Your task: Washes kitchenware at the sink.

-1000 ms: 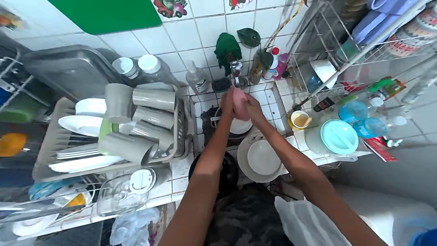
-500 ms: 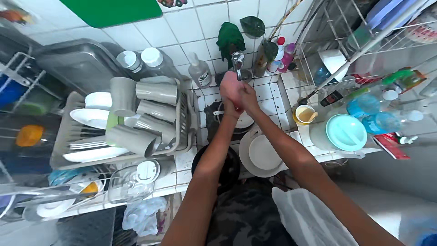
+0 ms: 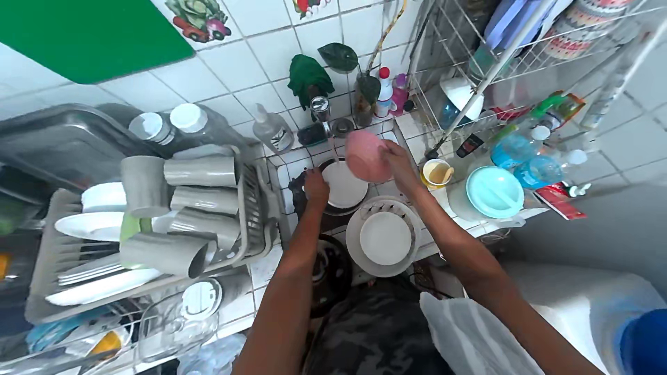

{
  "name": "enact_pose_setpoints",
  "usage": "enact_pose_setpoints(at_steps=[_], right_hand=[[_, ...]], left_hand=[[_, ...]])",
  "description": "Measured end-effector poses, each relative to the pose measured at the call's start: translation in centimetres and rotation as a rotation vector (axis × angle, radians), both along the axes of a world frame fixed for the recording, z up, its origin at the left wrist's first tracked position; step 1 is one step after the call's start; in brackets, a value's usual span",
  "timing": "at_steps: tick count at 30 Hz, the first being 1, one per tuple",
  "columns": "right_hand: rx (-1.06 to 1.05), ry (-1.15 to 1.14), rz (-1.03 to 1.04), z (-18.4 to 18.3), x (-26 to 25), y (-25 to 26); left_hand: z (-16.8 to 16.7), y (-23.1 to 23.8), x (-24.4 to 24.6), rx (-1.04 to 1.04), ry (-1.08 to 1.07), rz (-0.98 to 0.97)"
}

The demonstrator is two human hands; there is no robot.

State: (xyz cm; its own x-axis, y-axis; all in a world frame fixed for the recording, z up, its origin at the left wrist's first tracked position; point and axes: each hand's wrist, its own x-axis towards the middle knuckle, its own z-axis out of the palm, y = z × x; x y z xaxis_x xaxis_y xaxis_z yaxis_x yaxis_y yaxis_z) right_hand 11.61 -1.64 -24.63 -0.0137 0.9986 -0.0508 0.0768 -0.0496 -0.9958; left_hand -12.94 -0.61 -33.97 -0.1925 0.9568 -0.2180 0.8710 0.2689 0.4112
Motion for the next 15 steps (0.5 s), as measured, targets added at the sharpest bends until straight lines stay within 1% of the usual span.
enact_pose_setpoints(at_steps=[3, 6, 8, 12, 15], right_hand=[[0.037, 0.28, -0.312, 0.3, 2.6, -1.1], [0.193, 0.557, -0.506, 1.1, 4.1, -0.4], [0.255, 0.663, -0.576, 1.7, 4.4, 1.2], [0.206, 0.841, -0.655, 2.7, 4.5, 5.1], [0.228, 0.922, -0.721, 2.8, 5.2, 8.7]], left_hand=[[0.6, 0.2, 0.1, -0.046, -0.003, 0.0], [1.6, 0.0, 0.5, -0.052, 0.028, 0.013], [2.3, -0.1, 0.7, -0.05, 0.048, 0.015], [3.3, 0.2, 0.9, -0.095, 0.106, 0.044], [4.4, -0.1, 0.9, -0.065, 0.035, 0.056]])
